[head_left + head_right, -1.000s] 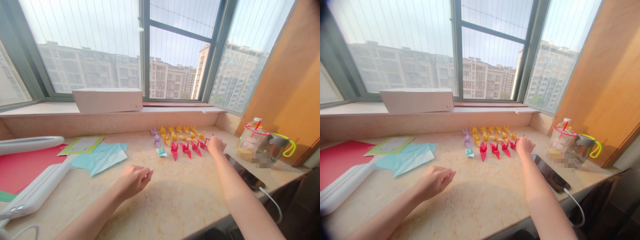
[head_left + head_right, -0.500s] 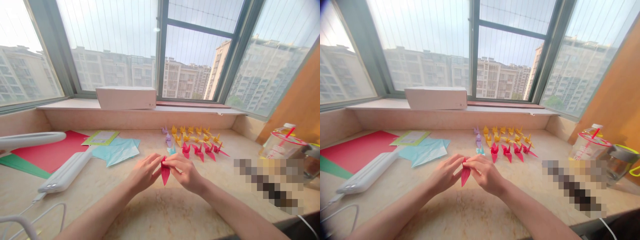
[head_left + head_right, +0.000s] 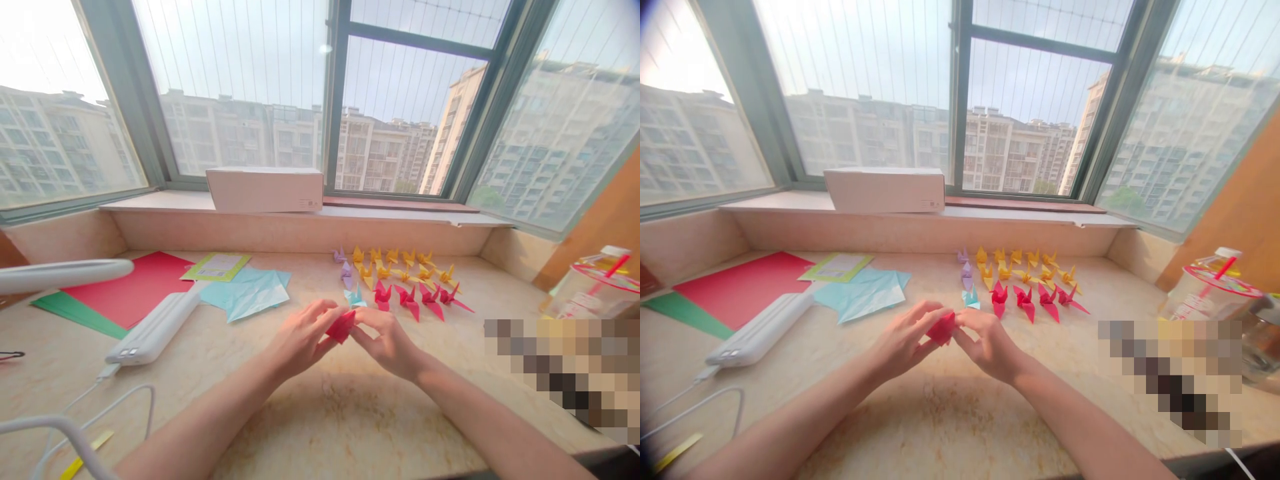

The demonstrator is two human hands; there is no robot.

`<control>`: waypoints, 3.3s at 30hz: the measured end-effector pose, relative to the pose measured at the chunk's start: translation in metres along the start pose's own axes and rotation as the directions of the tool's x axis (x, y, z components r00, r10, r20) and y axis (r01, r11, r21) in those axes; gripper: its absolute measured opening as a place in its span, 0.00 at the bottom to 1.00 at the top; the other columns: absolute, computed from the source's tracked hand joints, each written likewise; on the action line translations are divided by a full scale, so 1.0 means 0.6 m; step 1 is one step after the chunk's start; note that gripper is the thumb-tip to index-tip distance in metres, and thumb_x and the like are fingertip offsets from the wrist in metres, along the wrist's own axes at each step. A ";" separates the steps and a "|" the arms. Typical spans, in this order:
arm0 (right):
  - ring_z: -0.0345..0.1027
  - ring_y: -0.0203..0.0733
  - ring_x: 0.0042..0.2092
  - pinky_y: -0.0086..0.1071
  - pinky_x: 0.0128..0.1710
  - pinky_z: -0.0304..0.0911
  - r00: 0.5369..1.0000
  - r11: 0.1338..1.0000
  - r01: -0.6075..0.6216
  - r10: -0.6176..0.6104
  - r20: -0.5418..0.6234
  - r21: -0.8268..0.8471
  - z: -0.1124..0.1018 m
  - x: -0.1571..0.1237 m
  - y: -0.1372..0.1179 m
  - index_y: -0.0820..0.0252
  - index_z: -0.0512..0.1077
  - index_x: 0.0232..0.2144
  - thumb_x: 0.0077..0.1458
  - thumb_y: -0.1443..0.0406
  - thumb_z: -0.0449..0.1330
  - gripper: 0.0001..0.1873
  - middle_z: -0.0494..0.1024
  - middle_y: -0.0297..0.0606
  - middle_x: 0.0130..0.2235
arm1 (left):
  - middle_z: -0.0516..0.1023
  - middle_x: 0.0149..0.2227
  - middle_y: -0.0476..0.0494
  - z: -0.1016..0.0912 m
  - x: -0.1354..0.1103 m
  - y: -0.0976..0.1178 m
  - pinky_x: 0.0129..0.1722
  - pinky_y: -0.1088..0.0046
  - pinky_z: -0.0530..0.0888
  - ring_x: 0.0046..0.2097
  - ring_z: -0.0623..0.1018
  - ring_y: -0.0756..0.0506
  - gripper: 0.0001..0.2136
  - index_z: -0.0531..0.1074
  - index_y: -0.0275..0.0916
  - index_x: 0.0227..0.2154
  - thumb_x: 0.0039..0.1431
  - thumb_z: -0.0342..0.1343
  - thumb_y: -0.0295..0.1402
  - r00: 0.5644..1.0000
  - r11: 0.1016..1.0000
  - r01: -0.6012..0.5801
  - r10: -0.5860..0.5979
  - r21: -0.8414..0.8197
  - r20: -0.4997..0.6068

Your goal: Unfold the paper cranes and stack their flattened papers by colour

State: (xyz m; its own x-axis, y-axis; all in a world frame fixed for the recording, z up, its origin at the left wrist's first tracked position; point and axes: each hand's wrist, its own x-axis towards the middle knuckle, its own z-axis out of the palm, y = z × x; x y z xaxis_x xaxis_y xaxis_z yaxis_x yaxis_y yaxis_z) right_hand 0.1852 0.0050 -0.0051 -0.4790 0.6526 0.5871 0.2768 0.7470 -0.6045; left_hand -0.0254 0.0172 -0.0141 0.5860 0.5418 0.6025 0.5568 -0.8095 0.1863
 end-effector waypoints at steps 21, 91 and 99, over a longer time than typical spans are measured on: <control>0.72 0.41 0.34 0.35 0.38 0.67 0.930 0.954 -0.285 0.298 -0.215 0.093 -0.006 -0.007 0.017 0.58 0.75 0.40 0.63 0.56 0.55 0.14 0.79 0.38 0.32 | 0.77 0.27 0.49 0.007 0.012 0.023 0.24 0.78 0.68 0.25 0.74 0.51 0.35 0.51 0.41 0.63 0.58 0.61 0.40 0.867 0.255 0.416 -0.402 -0.873 0.295; 0.74 0.45 0.42 0.39 0.45 0.66 0.926 0.910 -0.368 0.378 -0.016 0.194 0.010 0.000 0.001 0.58 0.76 0.40 0.59 0.57 0.60 0.12 0.81 0.39 0.39 | 0.78 0.49 0.41 0.018 0.004 0.018 0.53 0.58 0.69 0.47 0.79 0.41 0.31 0.55 0.46 0.62 0.58 0.60 0.38 0.959 0.909 0.260 -0.284 -0.327 -0.027; 0.74 0.43 0.43 0.37 0.44 0.67 0.919 0.854 -0.365 0.395 -0.005 0.370 0.011 0.001 0.012 0.58 0.72 0.41 0.60 0.52 0.59 0.16 0.80 0.39 0.40 | 0.79 0.42 0.43 0.007 0.011 0.021 0.47 0.62 0.71 0.43 0.78 0.42 0.17 0.69 0.41 0.45 0.55 0.64 0.38 0.931 0.895 0.309 -0.354 -0.321 -0.091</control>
State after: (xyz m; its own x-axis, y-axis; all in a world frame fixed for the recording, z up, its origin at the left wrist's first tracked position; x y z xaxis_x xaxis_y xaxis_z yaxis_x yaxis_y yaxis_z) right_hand 0.1812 0.0097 -0.0128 -0.3270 0.8950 0.3033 0.1027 0.3527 -0.9301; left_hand -0.0118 0.0116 -0.0110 0.2950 0.7704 0.5652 0.4904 -0.6298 0.6024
